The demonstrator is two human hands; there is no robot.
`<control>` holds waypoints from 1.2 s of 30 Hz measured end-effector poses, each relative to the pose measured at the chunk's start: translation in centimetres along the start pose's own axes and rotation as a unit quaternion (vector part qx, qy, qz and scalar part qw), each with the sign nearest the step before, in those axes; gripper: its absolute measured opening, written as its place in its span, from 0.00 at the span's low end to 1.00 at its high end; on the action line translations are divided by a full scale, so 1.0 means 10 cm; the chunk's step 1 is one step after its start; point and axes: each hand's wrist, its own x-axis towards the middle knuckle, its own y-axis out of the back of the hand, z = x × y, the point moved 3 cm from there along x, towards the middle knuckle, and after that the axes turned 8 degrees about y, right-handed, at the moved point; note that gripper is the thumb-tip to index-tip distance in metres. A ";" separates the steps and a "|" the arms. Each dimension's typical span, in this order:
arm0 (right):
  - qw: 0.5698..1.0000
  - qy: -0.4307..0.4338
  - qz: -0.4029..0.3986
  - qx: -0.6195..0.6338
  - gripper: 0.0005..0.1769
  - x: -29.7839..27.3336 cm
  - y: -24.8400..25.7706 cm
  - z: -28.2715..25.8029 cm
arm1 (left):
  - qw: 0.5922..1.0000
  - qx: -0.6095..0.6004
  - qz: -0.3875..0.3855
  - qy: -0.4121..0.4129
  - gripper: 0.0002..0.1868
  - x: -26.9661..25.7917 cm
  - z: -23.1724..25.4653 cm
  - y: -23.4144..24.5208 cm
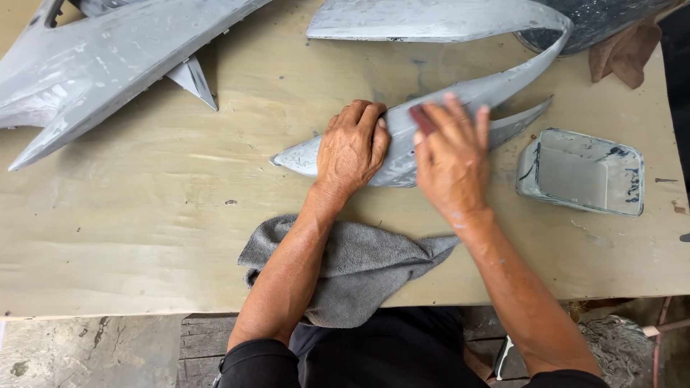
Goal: The person sands a gray plastic car part on a workbench using a red sanding block. They repeatedly dip the block into a container of water and wipe the part with a gray cloth while sanding.
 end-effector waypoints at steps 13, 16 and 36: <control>1.000 -0.010 0.020 -0.014 0.14 -0.07 0.12 0.18 | 1.000 -0.014 -0.003 0.007 0.14 -0.01 0.01 -0.01; 1.000 0.016 -0.003 0.017 0.14 -0.02 0.16 -0.01 | 1.000 -0.006 -0.002 0.003 0.14 0.00 0.01 0.00; 1.000 -0.015 0.002 -0.027 0.14 -0.08 0.07 0.20 | 1.000 -0.012 -0.010 0.013 0.13 0.00 0.02 0.02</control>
